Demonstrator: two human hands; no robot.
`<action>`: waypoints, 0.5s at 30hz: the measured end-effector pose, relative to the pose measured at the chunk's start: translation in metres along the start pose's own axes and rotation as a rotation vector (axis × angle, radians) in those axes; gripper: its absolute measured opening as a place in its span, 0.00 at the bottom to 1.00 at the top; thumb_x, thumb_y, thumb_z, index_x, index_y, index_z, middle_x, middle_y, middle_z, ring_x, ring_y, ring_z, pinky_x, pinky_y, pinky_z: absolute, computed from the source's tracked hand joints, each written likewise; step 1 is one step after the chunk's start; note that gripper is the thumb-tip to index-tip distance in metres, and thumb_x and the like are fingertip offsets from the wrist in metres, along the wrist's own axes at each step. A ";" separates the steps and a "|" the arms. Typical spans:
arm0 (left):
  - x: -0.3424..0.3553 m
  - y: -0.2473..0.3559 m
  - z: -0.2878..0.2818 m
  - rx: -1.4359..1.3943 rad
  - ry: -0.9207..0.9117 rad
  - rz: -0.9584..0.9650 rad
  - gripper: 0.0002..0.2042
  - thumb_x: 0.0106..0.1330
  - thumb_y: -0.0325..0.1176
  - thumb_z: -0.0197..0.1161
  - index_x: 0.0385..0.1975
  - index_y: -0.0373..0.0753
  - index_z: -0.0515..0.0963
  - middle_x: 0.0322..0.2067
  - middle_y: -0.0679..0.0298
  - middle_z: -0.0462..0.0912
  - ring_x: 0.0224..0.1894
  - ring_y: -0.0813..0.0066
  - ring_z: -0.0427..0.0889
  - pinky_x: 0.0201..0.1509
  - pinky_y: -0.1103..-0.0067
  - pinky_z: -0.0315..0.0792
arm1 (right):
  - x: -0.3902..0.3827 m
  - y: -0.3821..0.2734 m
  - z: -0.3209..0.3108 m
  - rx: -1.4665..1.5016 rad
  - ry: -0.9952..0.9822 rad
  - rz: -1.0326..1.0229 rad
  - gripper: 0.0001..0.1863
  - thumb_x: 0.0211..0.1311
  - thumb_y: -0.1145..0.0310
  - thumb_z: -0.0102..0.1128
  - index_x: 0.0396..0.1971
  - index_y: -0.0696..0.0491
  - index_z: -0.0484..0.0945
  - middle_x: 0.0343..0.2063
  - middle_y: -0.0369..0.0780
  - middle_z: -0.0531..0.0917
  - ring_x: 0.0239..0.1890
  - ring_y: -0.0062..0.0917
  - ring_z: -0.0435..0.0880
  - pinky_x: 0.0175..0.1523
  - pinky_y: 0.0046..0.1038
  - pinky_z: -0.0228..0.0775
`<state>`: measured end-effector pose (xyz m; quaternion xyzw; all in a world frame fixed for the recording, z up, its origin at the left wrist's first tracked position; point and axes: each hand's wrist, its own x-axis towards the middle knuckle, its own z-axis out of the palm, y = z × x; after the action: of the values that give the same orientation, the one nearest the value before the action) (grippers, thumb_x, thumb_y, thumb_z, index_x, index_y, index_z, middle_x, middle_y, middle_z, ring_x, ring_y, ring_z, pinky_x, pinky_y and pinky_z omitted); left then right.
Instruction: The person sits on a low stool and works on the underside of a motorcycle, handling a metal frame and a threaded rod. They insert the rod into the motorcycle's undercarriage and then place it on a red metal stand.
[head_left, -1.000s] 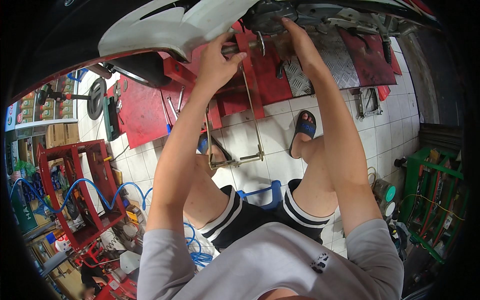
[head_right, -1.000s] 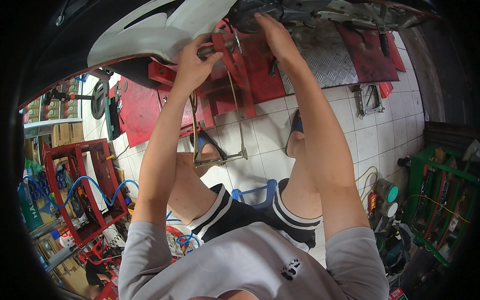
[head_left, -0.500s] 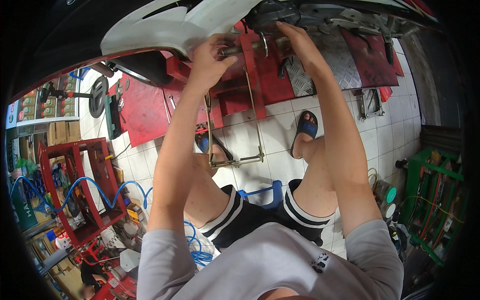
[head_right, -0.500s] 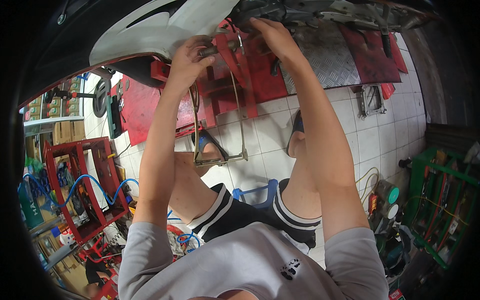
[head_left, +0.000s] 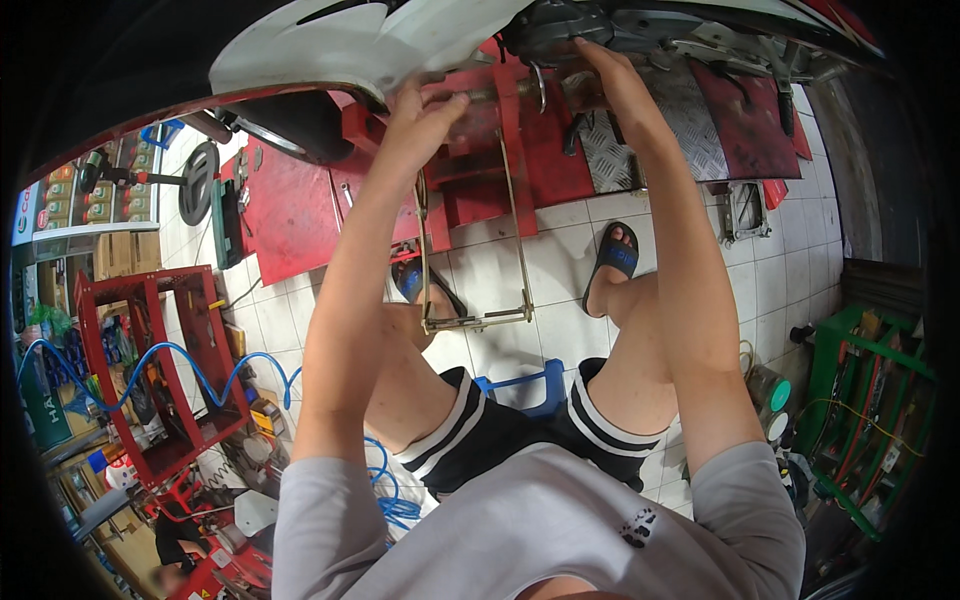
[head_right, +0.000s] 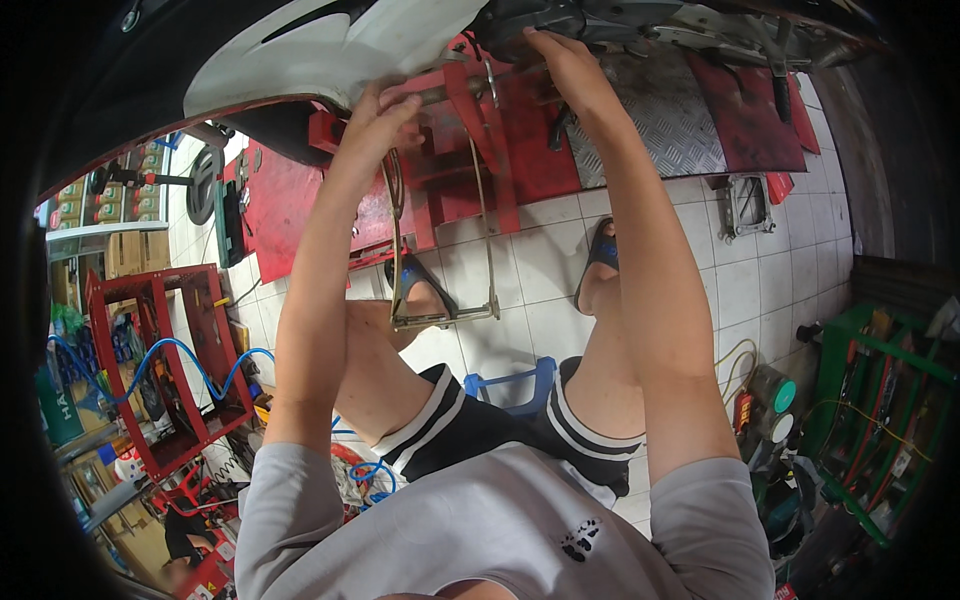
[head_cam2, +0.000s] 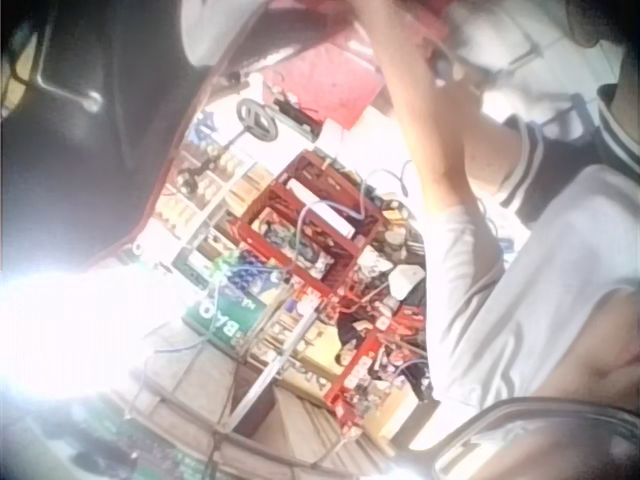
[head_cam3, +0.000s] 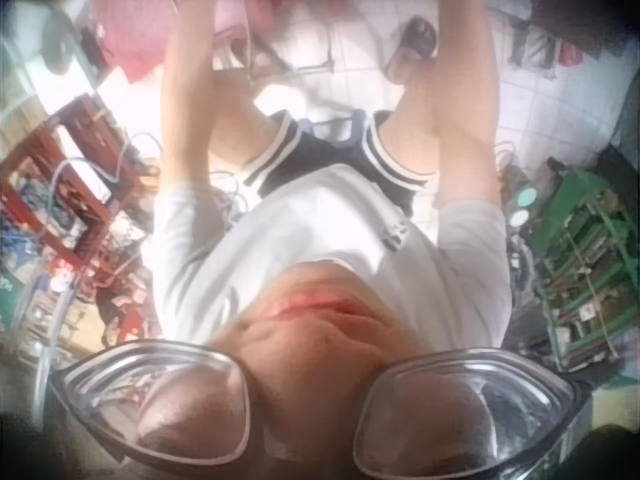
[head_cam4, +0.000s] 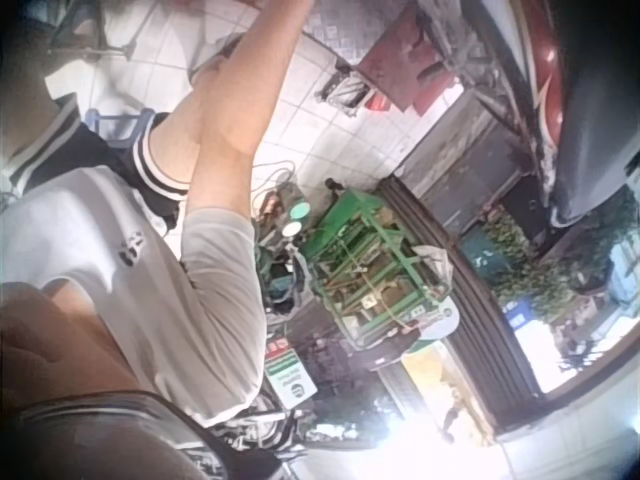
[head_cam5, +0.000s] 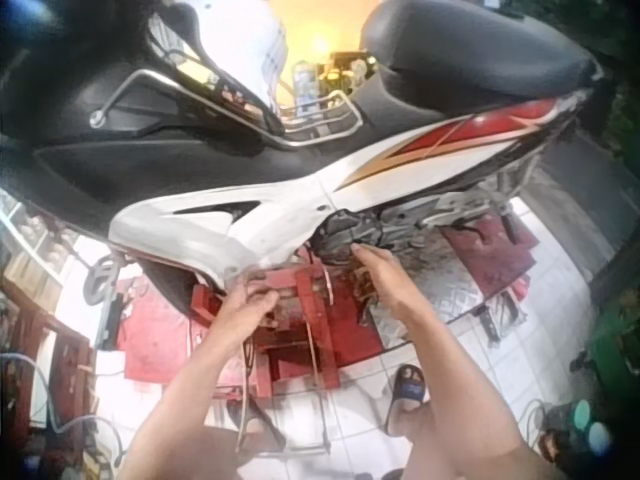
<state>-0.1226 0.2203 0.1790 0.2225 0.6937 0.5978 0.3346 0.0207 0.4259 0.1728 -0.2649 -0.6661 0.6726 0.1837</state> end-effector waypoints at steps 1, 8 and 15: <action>0.001 -0.004 -0.003 0.010 -0.027 0.064 0.25 0.66 0.24 0.58 0.62 0.36 0.61 0.56 0.56 0.71 0.49 0.72 0.78 0.41 0.75 0.77 | 0.001 0.000 0.002 0.003 -0.004 -0.002 0.24 0.67 0.50 0.50 0.49 0.54 0.79 0.36 0.38 0.85 0.31 0.21 0.81 0.36 0.24 0.74; 0.015 -0.013 -0.005 0.131 -0.049 0.195 0.25 0.65 0.24 0.59 0.61 0.37 0.61 0.50 0.57 0.74 0.39 0.71 0.80 0.37 0.77 0.76 | 0.000 -0.003 0.009 -0.035 -0.010 0.015 0.24 0.70 0.50 0.47 0.51 0.53 0.78 0.37 0.37 0.83 0.30 0.18 0.76 0.39 0.23 0.71; 0.012 0.001 -0.006 0.006 0.054 -0.074 0.22 0.68 0.32 0.58 0.61 0.40 0.62 0.46 0.56 0.76 0.33 0.73 0.80 0.29 0.79 0.72 | 0.001 0.000 0.006 -0.028 0.001 0.028 0.23 0.70 0.51 0.47 0.50 0.53 0.79 0.36 0.35 0.82 0.30 0.19 0.77 0.40 0.23 0.70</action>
<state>-0.1353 0.2248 0.1779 0.1817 0.7118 0.5888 0.3370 0.0162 0.4217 0.1730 -0.2772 -0.6716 0.6655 0.1710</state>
